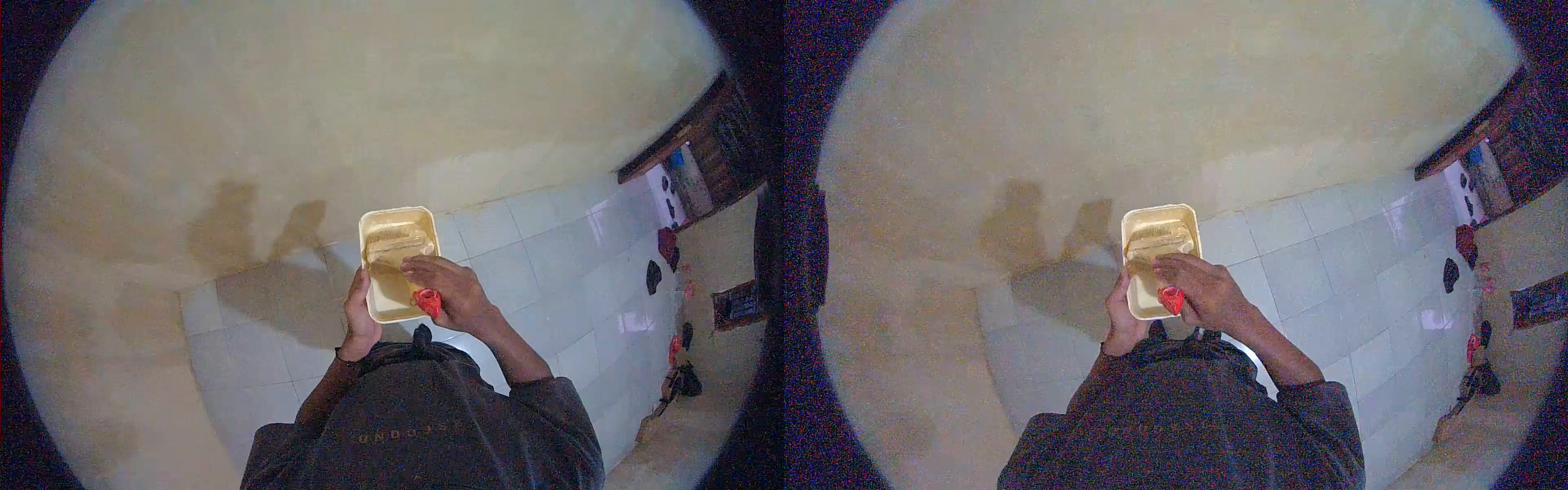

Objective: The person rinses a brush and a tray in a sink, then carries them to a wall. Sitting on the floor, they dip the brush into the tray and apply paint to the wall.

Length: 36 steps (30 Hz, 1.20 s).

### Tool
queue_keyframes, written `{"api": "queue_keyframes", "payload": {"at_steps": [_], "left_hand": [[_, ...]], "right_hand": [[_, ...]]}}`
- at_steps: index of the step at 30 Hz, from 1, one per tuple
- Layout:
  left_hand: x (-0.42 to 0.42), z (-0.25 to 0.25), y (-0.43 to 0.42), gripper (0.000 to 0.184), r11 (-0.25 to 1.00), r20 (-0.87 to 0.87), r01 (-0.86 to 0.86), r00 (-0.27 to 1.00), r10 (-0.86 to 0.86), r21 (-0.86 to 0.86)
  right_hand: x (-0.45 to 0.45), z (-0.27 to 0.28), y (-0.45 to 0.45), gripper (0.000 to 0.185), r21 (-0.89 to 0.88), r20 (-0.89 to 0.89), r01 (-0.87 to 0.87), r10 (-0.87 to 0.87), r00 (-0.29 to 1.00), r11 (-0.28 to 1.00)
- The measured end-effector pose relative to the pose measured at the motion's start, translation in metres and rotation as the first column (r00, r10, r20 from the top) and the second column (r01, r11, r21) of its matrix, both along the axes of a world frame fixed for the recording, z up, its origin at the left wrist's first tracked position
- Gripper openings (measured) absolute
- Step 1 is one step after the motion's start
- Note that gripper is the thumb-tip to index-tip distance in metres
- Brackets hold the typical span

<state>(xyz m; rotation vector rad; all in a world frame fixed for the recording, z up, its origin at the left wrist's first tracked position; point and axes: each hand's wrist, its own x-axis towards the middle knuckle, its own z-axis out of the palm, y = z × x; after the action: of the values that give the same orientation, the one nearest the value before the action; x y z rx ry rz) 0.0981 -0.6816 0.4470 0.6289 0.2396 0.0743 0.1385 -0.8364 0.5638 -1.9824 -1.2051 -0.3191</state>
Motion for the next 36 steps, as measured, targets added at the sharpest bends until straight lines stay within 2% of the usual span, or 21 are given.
{"api": "queue_keyframes", "payload": {"at_steps": [4, 7, 8, 10, 12, 13, 15, 17, 23, 25, 27, 30, 34, 36], "left_hand": [[0.002, 0.000, 0.004, 0.042, 0.999, -0.001, 0.021, 1.000, -0.021, -0.050], [0.022, 0.052, 0.004, 0.042, 1.000, -0.057, -0.001, 0.998, 0.000, -0.010], [0.030, 0.054, 0.005, 0.042, 0.999, -0.043, 0.008, 0.999, -0.009, -0.036], [0.048, 0.039, 0.008, 0.042, 0.997, -0.028, 0.021, 0.999, -0.023, -0.072], [0.071, 0.004, 0.018, 0.042, 1.000, -0.024, 0.022, 0.999, -0.022, -0.023], [0.077, 0.003, 0.020, 0.042, 0.999, -0.024, 0.024, 0.999, -0.024, -0.022], [0.080, -0.018, 0.023, 0.043, 0.996, -0.039, 0.085, 0.996, -0.084, 0.015], [0.081, -0.031, 0.025, 0.043, 0.997, -0.028, 0.078, 0.997, -0.078, -0.002], [0.081, -0.020, 0.028, 0.044, 0.997, 0.001, 0.073, 0.997, -0.073, -0.010], [0.083, -0.023, 0.032, 0.044, 0.997, -0.001, 0.081, 0.997, -0.081, 0.002], [0.085, -0.035, 0.034, 0.044, 0.998, -0.059, 0.061, 0.996, -0.062, -0.013], [0.082, -0.035, 0.036, 0.045, 0.998, -0.054, 0.044, 0.998, -0.042, 0.034], [0.076, -0.032, 0.032, 0.044, 0.998, -0.043, 0.060, 0.997, -0.059, 0.016], [0.077, -0.027, 0.031, 0.043, 0.996, -0.031, 0.085, 0.996, -0.085, -0.010]], "right_hand": [[-0.002, -0.002, -0.003, 0.035, -0.006, 0.033, -0.028, 0.028, 0.999, 1.000], [0.010, 0.039, -0.009, 0.037, 0.002, -0.051, -0.044, 0.044, 0.998, 0.999], [0.011, 0.041, -0.011, 0.036, 0.011, -0.076, -0.045, 0.046, 0.996, 0.999], [0.021, 0.028, -0.013, 0.036, 0.010, -0.101, -0.041, 0.042, 0.994, 0.999], [0.037, 0.004, -0.002, 0.035, -0.011, -0.150, -0.063, 0.060, 0.987, 0.998], [0.041, 0.005, -0.001, 0.035, -0.011, -0.149, -0.061, 0.059, 0.987, 0.998], [0.045, -0.010, 0.004, 0.032, 0.080, -0.153, -0.055, 0.067, 0.986, 0.995], [0.047, -0.006, 0.005, 0.030, 0.091, -0.182, -0.033, 0.049, 0.982, 0.995], [0.051, 0.019, 0.000, 0.029, 0.160, -0.324, 0.080, -0.025, 0.946, 0.984], [0.053, 0.018, 0.002, 0.028, 0.239, -0.391, 0.121, -0.018, 0.920, 0.963], [0.056, 0.015, 0.003, 0.026, 0.221, -0.387, 0.144, -0.049, 0.921, 0.965], [0.055, 0.013, 0.007, 0.019, 0.166, -0.385, 0.188, -0.112, 0.916, 0.968], [0.050, 0.027, -0.002, 0.020, 0.188, -0.398, 0.167, -0.080, 0.914, 0.968], [0.048, 0.033, -0.002, 0.028, 0.108, -0.483, 0.131, -0.063, 0.873, 0.985]]}}
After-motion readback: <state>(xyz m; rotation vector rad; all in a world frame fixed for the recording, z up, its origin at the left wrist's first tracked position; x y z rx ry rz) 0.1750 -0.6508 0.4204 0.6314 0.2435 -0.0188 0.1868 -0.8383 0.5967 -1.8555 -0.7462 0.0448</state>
